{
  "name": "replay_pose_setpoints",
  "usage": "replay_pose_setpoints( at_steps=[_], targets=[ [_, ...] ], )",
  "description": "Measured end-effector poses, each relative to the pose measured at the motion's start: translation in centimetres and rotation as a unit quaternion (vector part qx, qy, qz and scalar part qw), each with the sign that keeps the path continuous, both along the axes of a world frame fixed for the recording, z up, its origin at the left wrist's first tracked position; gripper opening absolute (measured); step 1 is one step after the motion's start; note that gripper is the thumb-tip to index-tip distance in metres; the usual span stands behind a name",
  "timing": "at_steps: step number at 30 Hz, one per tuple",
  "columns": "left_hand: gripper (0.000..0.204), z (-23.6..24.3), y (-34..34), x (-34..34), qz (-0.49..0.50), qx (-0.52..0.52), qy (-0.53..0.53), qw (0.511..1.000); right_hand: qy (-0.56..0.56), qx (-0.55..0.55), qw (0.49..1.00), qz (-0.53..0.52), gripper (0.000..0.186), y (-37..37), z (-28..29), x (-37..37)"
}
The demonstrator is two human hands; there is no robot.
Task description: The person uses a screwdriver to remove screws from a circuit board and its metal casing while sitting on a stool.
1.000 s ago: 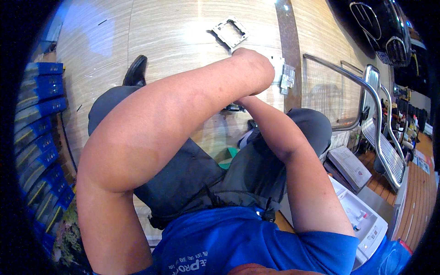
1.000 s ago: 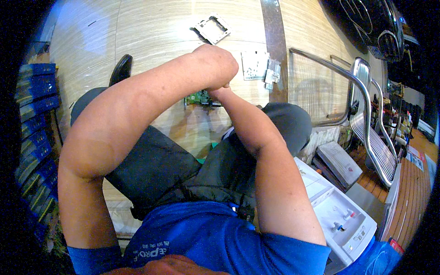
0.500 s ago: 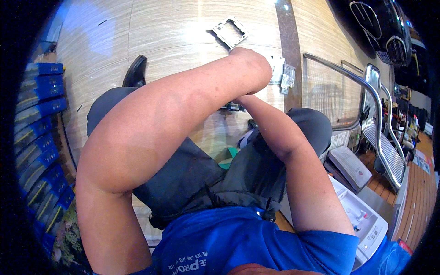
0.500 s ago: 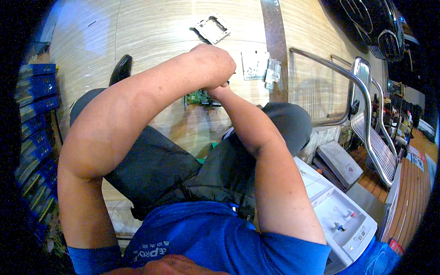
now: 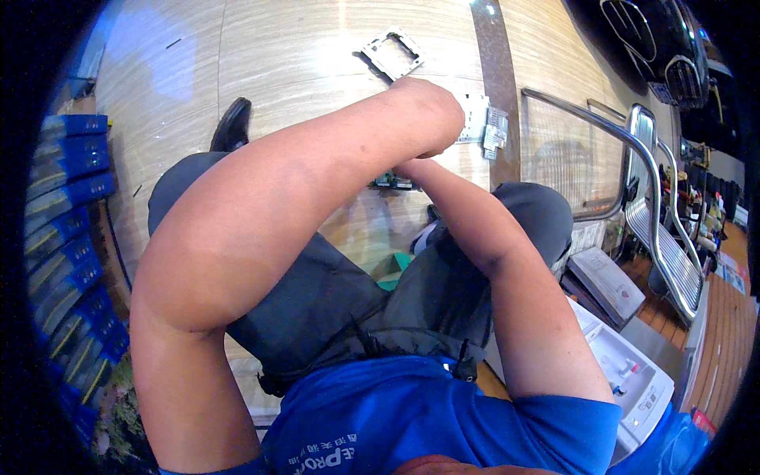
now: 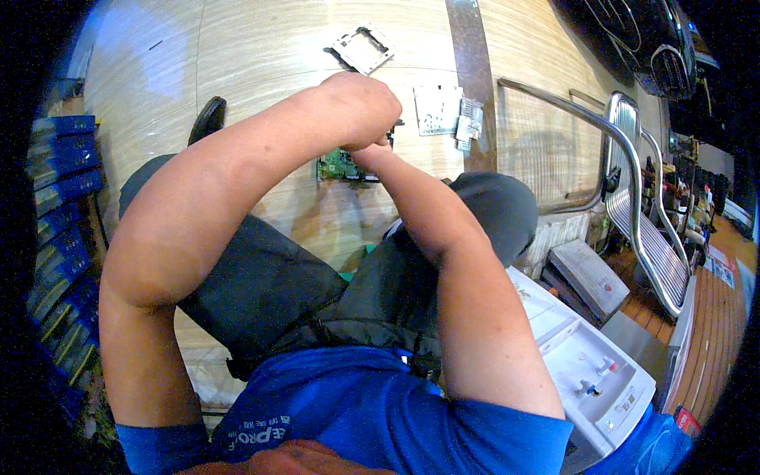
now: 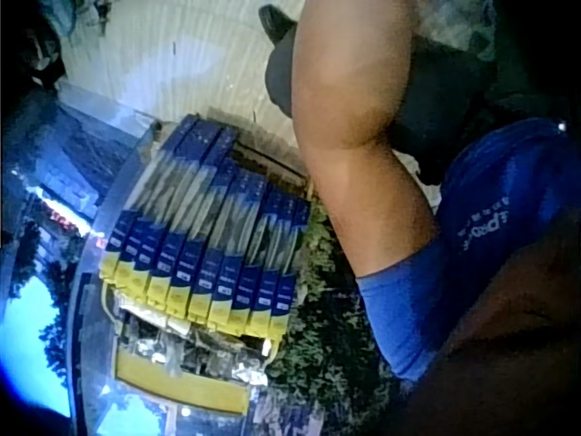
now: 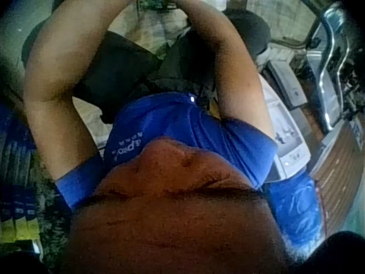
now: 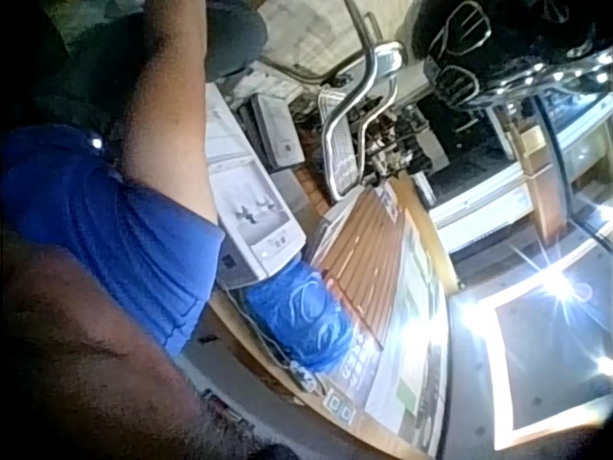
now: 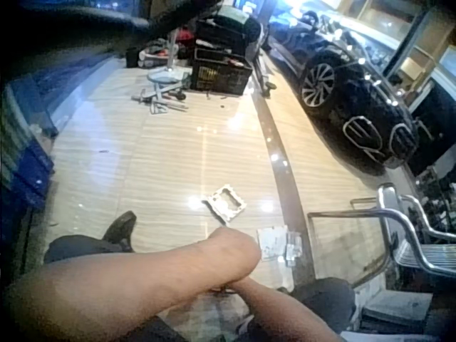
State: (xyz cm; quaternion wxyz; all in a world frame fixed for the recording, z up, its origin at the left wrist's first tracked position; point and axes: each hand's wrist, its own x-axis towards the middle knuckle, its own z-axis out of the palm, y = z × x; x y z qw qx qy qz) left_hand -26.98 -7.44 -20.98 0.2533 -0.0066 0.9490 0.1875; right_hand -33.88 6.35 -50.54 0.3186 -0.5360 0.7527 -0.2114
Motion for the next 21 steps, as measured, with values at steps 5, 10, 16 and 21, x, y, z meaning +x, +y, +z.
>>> replay_pose_setpoints(
  at_steps=[5, 10, 16, 21],
  targets=[
    [0.029, 0.7, -0.4, 0.1, 0.022, -0.008, -0.049, 0.999, -0.020, 0.045, 0.999, -0.009, 0.038, 0.5, 0.8, -0.5],
    [0.029, 0.5, -0.8, 0.4, 0.023, -0.015, -0.043, 0.999, -0.099, 0.077, 0.987, -0.100, 0.039, 0.7, 1.9, -0.3],
    [0.028, 0.4, -0.2, -0.1, 0.015, -0.022, -0.026, 0.999, -0.062, 0.085, 0.986, -0.132, 0.040, 1.4, 2.2, -1.2],
    [0.028, 0.2, -0.2, -0.3, 0.012, -0.012, -0.034, 0.999, -0.081, 0.037, 0.987, -0.135, 0.044, 0.5, 3.0, 0.5]
  ],
)
